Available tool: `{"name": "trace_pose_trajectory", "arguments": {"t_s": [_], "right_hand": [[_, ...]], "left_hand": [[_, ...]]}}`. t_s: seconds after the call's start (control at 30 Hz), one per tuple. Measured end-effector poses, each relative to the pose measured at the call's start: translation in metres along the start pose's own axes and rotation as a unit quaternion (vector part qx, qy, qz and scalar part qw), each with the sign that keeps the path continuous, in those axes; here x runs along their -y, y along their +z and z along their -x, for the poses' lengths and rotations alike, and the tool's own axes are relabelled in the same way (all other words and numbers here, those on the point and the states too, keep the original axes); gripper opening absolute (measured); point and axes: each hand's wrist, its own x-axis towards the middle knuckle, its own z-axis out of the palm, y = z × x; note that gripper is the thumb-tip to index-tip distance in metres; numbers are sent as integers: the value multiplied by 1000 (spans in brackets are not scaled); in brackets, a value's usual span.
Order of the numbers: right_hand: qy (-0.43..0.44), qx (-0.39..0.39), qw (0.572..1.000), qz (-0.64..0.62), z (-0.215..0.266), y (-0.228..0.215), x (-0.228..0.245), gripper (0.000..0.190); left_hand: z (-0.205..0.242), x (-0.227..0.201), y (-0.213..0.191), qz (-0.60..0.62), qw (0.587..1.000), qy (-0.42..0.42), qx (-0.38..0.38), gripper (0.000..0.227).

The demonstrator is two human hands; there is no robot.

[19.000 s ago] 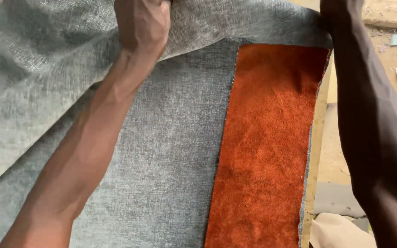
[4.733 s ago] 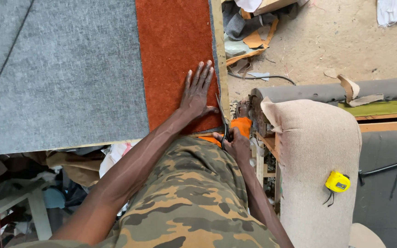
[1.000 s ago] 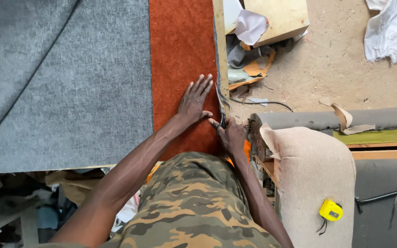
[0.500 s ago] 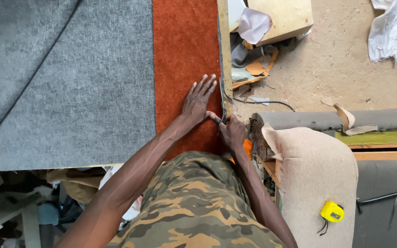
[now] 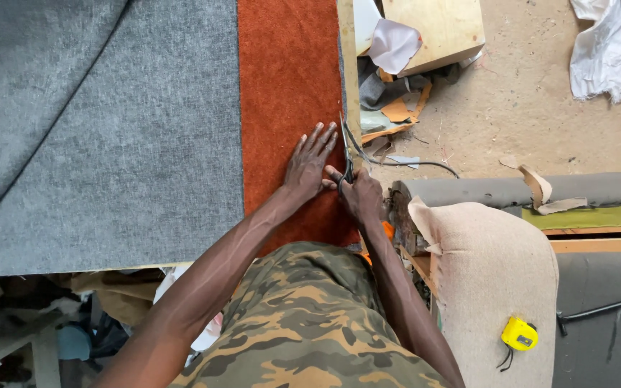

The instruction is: The person cuts a large piece of light gray fabric on a wooden board using scissors. They then place a piece of orange fabric on the board, smooth it out, and trim the edges with scissors.

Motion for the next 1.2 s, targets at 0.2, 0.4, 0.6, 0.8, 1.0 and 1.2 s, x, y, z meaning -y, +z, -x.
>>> {"name": "trace_pose_trajectory", "arguments": {"t_s": [0.2, 0.4, 0.6, 0.8, 1.0, 1.2], "right_hand": [[-25, -40, 999, -19, -9, -1, -1, 56], [-50, -20, 999, -1, -11, -20, 5, 49], [-29, -5, 999, -13, 8, -36, 30, 57], [-43, -21, 999, 25, -16, -26, 29, 51], [-73, -78, 994, -4, -39, 3, 3, 44], [-54, -28, 998, 8, -58, 0, 3, 55]], "left_hand": [[0, -1, -1, 5, 1000, -7, 7, 123], [0, 0, -1, -11, 1000, 4, -6, 122], [-43, 28, -8, 8, 995, 29, -95, 100], [-66, 43, -14, -30, 999, -7, -12, 110], [-63, 45, -16, -11, 1000, -3, -17, 112], [-61, 38, -25, -4, 1000, -13, -1, 112]]}}
